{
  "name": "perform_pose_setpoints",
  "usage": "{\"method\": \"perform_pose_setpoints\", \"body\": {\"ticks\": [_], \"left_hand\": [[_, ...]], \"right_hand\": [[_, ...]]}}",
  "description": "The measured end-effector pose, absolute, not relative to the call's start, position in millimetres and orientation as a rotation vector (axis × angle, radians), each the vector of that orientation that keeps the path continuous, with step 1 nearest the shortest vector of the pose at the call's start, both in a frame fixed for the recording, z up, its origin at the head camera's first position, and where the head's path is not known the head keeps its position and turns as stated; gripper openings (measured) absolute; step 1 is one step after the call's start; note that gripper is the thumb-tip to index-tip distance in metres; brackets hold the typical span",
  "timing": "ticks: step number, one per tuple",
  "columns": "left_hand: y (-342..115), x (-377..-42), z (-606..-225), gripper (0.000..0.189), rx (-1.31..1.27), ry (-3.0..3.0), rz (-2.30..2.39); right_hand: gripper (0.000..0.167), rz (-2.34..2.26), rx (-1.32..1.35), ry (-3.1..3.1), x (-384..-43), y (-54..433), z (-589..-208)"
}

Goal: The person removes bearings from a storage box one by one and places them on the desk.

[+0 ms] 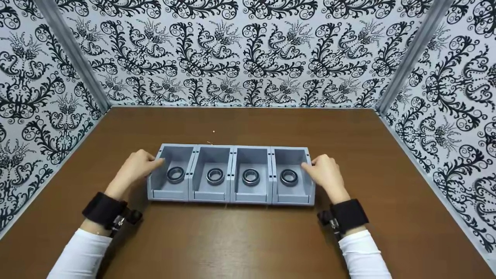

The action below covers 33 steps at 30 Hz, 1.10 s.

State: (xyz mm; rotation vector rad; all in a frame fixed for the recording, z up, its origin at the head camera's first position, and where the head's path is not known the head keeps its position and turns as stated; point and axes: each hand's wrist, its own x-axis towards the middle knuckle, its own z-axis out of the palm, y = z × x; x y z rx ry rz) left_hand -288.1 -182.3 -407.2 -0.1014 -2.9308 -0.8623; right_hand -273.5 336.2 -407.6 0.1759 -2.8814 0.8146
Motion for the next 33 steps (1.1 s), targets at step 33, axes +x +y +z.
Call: {"method": "perform_pose_setpoints", "body": {"ticks": [33], "left_hand": [[-184, -308, -411, 0.054, -0.042, -2.906, -0.946]], "right_hand": [[0.047, 0.845, 0.084, -2.876, -295, 332, -407]]}}
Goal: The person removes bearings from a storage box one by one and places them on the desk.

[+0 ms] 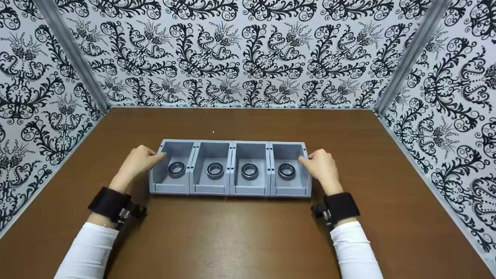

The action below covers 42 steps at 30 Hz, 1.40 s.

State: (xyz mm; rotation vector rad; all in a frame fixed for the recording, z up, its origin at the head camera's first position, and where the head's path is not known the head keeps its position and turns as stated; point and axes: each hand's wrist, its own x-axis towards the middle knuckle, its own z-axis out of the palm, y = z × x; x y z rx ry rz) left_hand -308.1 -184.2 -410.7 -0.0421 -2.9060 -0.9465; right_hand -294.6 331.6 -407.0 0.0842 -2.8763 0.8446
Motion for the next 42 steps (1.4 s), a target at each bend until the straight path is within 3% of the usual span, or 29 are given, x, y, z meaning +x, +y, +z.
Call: {"method": "perform_pose_setpoints", "body": {"ticks": [17, 33, 42], "left_hand": [[-186, -319, -411, 0.056, 0.033, -2.877, -0.97], [-182, -327, -412, 0.058, 0.069, -2.881, -0.978], [-182, -334, -413, 0.048, 0.09, -2.87, -0.944]], "right_hand": [[0.05, 0.87, 0.064, -2.86, -308, 326, -407], [0.04, 0.886, 0.03, -2.845, -316, 329, -409], [0.031, 0.875, 0.036, -2.794, -323, 326, -410]]}}
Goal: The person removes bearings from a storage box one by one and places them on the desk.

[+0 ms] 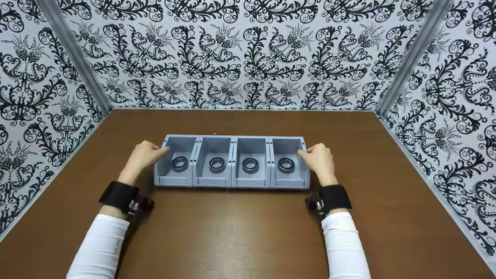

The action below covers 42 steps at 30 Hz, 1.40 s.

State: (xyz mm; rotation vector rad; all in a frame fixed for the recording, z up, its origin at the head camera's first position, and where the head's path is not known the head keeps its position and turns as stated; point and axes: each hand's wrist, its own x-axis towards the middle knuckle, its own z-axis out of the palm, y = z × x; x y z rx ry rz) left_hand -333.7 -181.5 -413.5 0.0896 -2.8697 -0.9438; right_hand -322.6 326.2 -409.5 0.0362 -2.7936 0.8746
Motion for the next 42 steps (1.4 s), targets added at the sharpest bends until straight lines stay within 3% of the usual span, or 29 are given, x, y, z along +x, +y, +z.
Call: {"method": "perform_pose_setpoints", "body": {"ticks": [42], "left_hand": [[-180, -349, -417, 0.059, 0.136, -2.842, -1.027]], "right_hand": [[0.03, 0.889, 0.037, -2.791, -342, 328, -409]]}}
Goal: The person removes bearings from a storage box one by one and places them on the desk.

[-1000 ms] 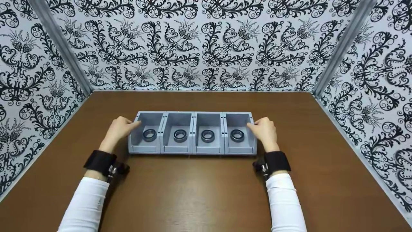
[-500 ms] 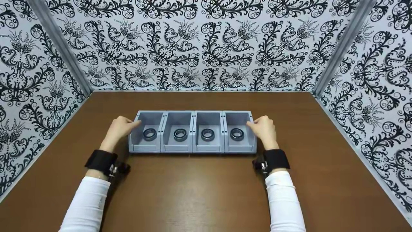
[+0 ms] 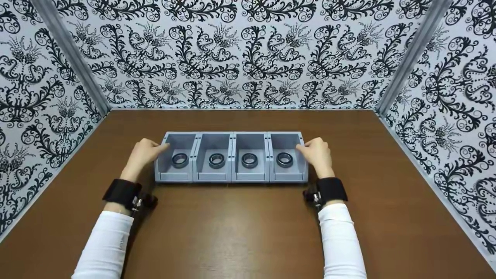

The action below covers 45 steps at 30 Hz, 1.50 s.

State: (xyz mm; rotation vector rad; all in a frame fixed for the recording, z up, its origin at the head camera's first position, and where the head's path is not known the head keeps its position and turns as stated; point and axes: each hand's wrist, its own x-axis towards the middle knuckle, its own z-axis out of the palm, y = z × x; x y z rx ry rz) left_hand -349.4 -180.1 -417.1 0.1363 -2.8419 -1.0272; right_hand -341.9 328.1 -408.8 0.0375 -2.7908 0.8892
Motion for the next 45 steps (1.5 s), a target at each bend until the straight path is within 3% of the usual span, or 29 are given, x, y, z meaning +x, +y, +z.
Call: {"method": "perform_pose_setpoints", "body": {"ticks": [45], "left_hand": [[-176.6, -352.4, -414.9, 0.054, 0.198, -2.85, -0.99]], "right_hand": [[0.039, 0.872, 0.094, -2.855, -344.1, 330.6, -405.8]]}}
